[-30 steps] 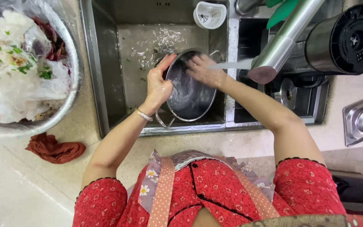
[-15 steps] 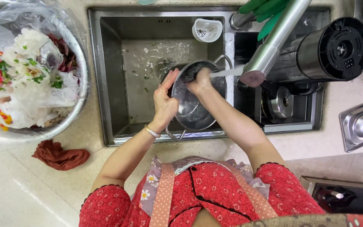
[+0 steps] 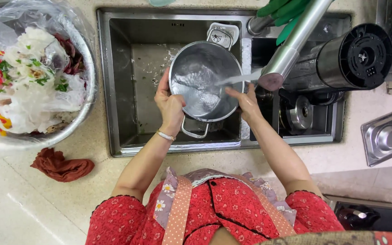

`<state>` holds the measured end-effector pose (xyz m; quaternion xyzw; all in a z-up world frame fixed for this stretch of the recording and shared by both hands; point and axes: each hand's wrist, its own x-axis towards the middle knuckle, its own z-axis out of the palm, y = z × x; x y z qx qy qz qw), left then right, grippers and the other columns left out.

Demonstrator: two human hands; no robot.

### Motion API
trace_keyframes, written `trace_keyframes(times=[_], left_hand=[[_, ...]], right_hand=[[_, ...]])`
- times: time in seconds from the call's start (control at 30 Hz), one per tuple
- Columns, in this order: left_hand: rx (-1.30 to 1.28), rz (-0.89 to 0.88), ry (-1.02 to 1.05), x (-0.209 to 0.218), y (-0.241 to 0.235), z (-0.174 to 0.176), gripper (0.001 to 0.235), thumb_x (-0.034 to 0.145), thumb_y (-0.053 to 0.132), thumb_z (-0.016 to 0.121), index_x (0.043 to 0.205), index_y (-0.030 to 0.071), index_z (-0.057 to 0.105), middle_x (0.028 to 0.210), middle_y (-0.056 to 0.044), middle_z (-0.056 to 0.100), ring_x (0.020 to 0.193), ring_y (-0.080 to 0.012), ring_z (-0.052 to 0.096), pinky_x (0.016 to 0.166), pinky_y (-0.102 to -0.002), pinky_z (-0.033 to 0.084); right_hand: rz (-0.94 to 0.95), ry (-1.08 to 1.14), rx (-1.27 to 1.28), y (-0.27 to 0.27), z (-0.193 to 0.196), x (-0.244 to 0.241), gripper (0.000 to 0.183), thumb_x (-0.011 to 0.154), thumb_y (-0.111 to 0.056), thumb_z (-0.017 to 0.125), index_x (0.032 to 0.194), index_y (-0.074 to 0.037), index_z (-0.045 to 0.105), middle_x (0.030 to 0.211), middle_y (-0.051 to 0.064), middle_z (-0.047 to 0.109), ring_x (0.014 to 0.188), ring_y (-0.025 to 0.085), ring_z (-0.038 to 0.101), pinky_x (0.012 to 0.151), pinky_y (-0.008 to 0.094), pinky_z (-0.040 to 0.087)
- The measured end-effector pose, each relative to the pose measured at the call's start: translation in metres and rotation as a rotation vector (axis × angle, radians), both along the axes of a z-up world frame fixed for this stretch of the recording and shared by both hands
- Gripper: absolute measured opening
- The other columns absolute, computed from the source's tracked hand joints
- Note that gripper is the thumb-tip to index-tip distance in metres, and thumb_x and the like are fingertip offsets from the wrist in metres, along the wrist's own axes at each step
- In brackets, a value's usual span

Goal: Pouring a liquid mixture into containers on an induction stove and cleaning utensils in a sink.

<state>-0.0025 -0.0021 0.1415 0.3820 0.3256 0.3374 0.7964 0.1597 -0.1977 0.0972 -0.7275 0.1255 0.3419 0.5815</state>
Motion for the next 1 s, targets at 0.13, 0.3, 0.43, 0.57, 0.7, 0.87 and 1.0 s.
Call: trace_keyframes(times=[0.13, 0.3, 0.43, 0.57, 0.7, 0.87, 1.0], left_hand=[[0.142, 0.023, 0.044, -0.004, -0.002, -0.033, 0.088, 0.064, -0.021, 0.044, 0.15, -0.004, 0.049, 0.14, -0.014, 0.06, 0.123, -0.018, 0.06, 0.098, -0.025, 0.048], [0.723, 0.07, 0.37, -0.011, -0.014, -0.04, 0.085, 0.075, -0.01, 0.058, 0.156, -0.004, 0.032, 0.157, -0.028, 0.036, 0.146, -0.0355, 0.038, 0.123, -0.045, 0.024], [1.296, -0.515, 0.644, -0.006, -0.034, -0.085, 0.075, 0.094, 0.032, 0.062, 0.156, 0.001, 0.033, 0.159, -0.032, 0.033, 0.151, -0.0432, 0.026, 0.124, -0.057, 0.013], [1.504, -1.159, 0.8, 0.027, -0.005, -0.098, 0.077, 0.098, 0.063, 0.035, 0.157, 0.012, 0.038, 0.16, -0.023, 0.035, 0.149, -0.0404, 0.023, 0.123, -0.058, 0.009], [1.898, -1.035, 1.133, 0.039, 0.02, -0.093, 0.085, 0.092, 0.071, 0.024, 0.152, 0.013, 0.039, 0.158, -0.016, 0.037, 0.15, -0.032, 0.025, 0.123, -0.054, 0.005], [1.726, -1.105, 0.767, -0.01, 0.012, -0.078, 0.057, 0.113, 0.051, 0.048, 0.141, 0.003, 0.06, 0.138, -0.017, 0.065, 0.136, -0.025, 0.056, 0.129, -0.044, 0.023], [1.836, -0.483, 0.445, -0.016, 0.025, 0.001, 0.053, 0.095, 0.03, 0.072, 0.139, 0.004, 0.061, 0.132, -0.016, 0.068, 0.126, -0.025, 0.061, 0.112, -0.038, 0.035]], right_hand=[[0.221, -0.324, -0.118, 0.012, -0.001, 0.016, 0.067, 0.073, -0.018, 0.083, 0.131, -0.006, 0.052, 0.12, 0.017, 0.068, 0.109, 0.029, 0.067, 0.089, 0.04, 0.055], [0.411, -0.987, -0.278, 0.051, 0.072, 0.02, 0.063, 0.079, -0.009, 0.081, 0.135, -0.004, 0.052, 0.118, 0.022, 0.064, 0.109, 0.037, 0.064, 0.094, 0.046, 0.053], [0.64, -1.31, -0.318, 0.064, 0.102, 0.014, 0.069, 0.078, 0.0, 0.076, 0.142, -0.005, 0.05, 0.12, 0.024, 0.058, 0.108, 0.044, 0.061, 0.088, 0.052, 0.053], [0.848, -1.4, -0.343, 0.064, 0.101, 0.017, 0.078, 0.076, 0.003, 0.072, 0.149, -0.01, 0.048, 0.118, 0.019, 0.055, 0.108, 0.04, 0.061, 0.085, 0.05, 0.055], [0.877, -1.426, -0.303, 0.063, 0.102, 0.019, 0.08, 0.072, 0.0, 0.073, 0.147, -0.01, 0.047, 0.115, 0.019, 0.054, 0.106, 0.042, 0.061, 0.082, 0.05, 0.054], [0.794, -1.438, -0.251, 0.067, 0.086, 0.038, 0.069, 0.084, -0.008, 0.08, 0.147, -0.013, 0.05, 0.117, 0.015, 0.055, 0.107, 0.037, 0.063, 0.084, 0.049, 0.056], [0.874, -1.458, -0.2, 0.068, 0.082, 0.024, 0.069, 0.087, -0.019, 0.088, 0.145, -0.013, 0.051, 0.116, 0.014, 0.055, 0.108, 0.035, 0.064, 0.079, 0.048, 0.057]])
